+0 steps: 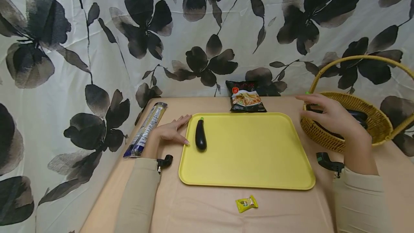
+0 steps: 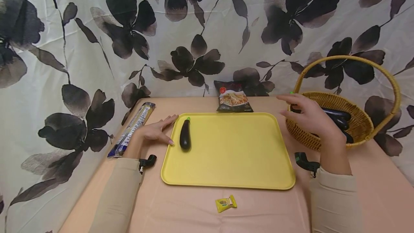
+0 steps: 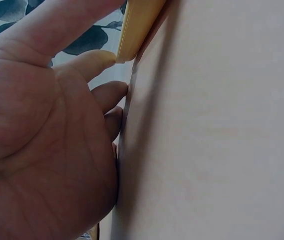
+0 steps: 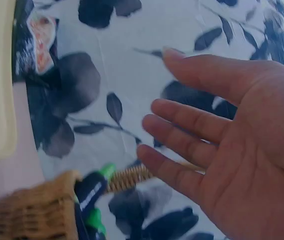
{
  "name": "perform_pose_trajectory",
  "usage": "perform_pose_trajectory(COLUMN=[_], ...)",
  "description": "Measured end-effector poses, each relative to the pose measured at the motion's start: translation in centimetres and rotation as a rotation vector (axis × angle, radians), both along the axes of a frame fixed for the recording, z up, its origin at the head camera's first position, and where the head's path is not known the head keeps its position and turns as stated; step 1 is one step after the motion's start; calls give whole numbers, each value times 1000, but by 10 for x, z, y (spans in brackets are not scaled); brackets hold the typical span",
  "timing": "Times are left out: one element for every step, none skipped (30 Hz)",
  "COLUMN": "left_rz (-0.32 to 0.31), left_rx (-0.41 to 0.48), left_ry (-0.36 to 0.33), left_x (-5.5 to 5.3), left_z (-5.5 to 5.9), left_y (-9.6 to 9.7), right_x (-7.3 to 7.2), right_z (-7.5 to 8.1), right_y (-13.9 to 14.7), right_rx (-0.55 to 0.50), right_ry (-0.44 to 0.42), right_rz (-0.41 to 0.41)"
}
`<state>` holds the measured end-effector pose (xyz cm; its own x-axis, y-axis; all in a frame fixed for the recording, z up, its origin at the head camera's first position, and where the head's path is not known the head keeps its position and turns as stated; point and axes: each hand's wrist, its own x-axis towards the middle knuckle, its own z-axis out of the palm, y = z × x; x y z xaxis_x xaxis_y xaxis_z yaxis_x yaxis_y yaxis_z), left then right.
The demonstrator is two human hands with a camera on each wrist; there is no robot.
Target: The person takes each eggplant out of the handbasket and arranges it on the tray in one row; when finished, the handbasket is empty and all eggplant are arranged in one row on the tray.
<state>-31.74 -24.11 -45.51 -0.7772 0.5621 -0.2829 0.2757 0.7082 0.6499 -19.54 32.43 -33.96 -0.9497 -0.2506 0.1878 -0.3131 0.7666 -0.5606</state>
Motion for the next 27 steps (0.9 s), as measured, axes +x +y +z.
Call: perform_pose_trajectory(left_rz=[1, 4, 5, 7, 10, 11, 11, 11, 10, 11, 9, 9, 10, 10, 10, 11, 10, 10, 8, 5, 3, 0, -2, -3, -3, -2, -2], left_rx=[1, 2, 3, 6, 8, 9, 10, 10, 10, 10, 9, 10, 10, 8, 8, 6, 4, 4, 4, 4, 5, 7, 7, 9, 10, 10, 10], left_ry=[0, -2, -3, -3, -5, -4, -3, -2, 0, 1, 2, 4, 3, 4, 3, 2, 2, 1, 1, 2, 4, 5, 7, 6, 5, 4, 2], left_x=[0, 0, 0, 0, 0, 0, 0, -1, -1, -1, -1, -1, -1, -1, -1, -1, -1, -1, -1, -1, -1, -1, -1, -2, -2, -2, -2], left_z=[0, 0, 0, -1, -1, -1, -2, -2, -2, -3, -3, -3, -3, -3, -3, -3, -3, -3, -3, -3, -2, -2, -2, -2, -2, -2, -2], left_y=[0, 0, 0, 0, -1, -1, -1, -1, -1, -2, -2, -2, -2, -2, -2, -2, -1, -1, -1, -1, 0, 0, 0, 0, 1, 1, 1], right_x=[0, 0, 0, 0, 0, -1, -1, -2, -2, -2, -3, -3, -3, -2, -2, -1, -1, 0, 0, 1, 1, 1, 1, 1, 2, 2, 2], right_z=[0, -1, -2, -3, -5, -6, -8, -9, -11, -13, -14, -16, -18, -19, -20, -22, -23, -24, -26, -27, -28, -30, -31, -32, -33, -34, -36], right_y=[5, 9, 14, 18, 22, 26, 29, 33, 36, 40, 43, 46, 49, 52, 54, 57, 59, 62, 65, 67, 69, 72, 74, 76, 78, 80, 82], right_rx=[2, 1, 5, 8, 13, 18, 24, 29, 36, 43, 48, 50, 48, 46, 46, 45, 45, 44, 48, 54, 60, 67, 76, 83, 93, 99, 106], right_ry=[-3, -4, -5, -6, -9, -17, -28, -39, -49, -58, -65, -71, -79, -88, -96, -108, -121, -137, -152, -165, -178, -194, -206, -220, -228, -234, -235], right_rz=[-5, -9, -13, -18, -24, -30, -34, -39, -44, -49, -53, -60, -67, -75, -83, -91, -99, -102, -104, -104, -105, -104, -104, -102, -103, -100, -96])
